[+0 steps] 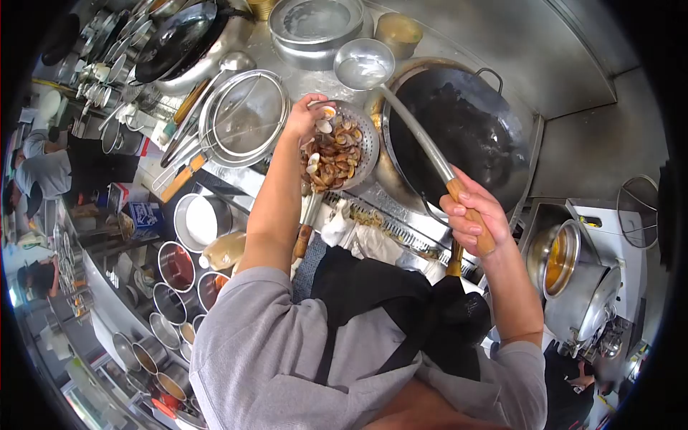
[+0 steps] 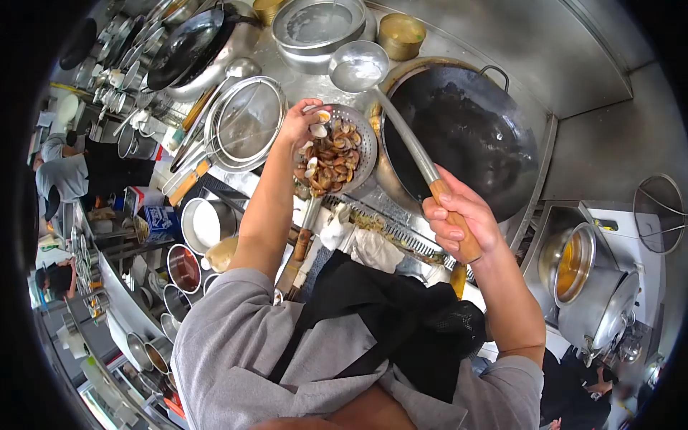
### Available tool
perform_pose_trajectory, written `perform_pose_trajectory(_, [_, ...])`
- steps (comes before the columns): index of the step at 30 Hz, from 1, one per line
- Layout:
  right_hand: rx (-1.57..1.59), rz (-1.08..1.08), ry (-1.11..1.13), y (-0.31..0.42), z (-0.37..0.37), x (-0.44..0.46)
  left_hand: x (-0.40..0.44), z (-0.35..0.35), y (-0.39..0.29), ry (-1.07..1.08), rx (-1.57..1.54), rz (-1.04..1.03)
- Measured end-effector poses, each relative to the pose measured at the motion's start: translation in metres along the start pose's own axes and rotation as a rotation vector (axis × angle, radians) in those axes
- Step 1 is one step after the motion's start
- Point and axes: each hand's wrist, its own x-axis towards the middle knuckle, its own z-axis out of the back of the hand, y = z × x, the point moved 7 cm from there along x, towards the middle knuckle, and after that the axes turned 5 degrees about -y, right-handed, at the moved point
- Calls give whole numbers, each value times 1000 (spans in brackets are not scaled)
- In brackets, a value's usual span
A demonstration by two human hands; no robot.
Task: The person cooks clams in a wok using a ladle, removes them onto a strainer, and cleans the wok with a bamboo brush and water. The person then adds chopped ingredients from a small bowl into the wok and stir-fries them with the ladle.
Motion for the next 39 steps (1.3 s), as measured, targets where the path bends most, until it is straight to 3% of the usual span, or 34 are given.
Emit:
perform_pose_trajectory(12, [-35, 11, -6, -8, 31, -51, -39, -20, 10, -6, -258, -68])
perform_pose_trajectory(15, [-85, -5, 3, -9, 33, -56, -29, -7, 29, -139, -73, -5])
perform_pose_trajectory(17, [-133, -22, -5, -10, 35, -57, -1, 5, 46, -47, 639, -310])
perform_pose_trajectory(19, [-183, -33, -10, -12, 37, -56, -4, -7, 48, -67, 771, -339])
perform_pose_trajectory(21, [-236, -48, -17, -14, 39, -55, -16, -20, 44, -202, 1291, -311])
perform_pose_trajectory(23, [-419, -57, -37, -14, 40, -55, -26, -22, 44, -236, 1274, -292])
perform_pose_trajectory(25, [-463, -64, -39, -17, 47, -53, -46, -22, 26, -339, 1194, -426])
perform_pose_trajectory(27, [-735, 1, -94, -17, 56, -53, -62, -5, 26, -358, 1198, -488])
perform_pose_trajectory(29, [-875, 84, -100, -17, 64, -54, -88, 15, 24, -438, 1164, -710])
perform_pose_trajectory(31, [-1020, 166, -108, -10, 70, -59, -138, 20, 22, -561, 1159, -639])
perform_pose_trajectory(33, [-1093, 377, -195, 5, 77, -68, -166, 34, 43, -497, 1215, -559])
perform_pose_trajectory(35, [-996, 443, -209, 12, 96, -70, -186, 56, 79, -475, 1257, -462])
perform_pose_trajectory(36, [-981, 439, -259, 14, 102, -70, -207, 48, 84, -495, 1226, -277])
perform_pose_trajectory(37, [-967, 435, -311, 14, 105, -71, -209, 62, 106, -523, 1233, -266])
perform_pose_trajectory(38, [-970, 420, -399, 18, 107, -74, -214, 65, 120, -524, 1293, -116])
perform_pose_trajectory(39, [-890, 425, -359, 25, 113, -72, -217, 68, 130, -521, 1345, 27])
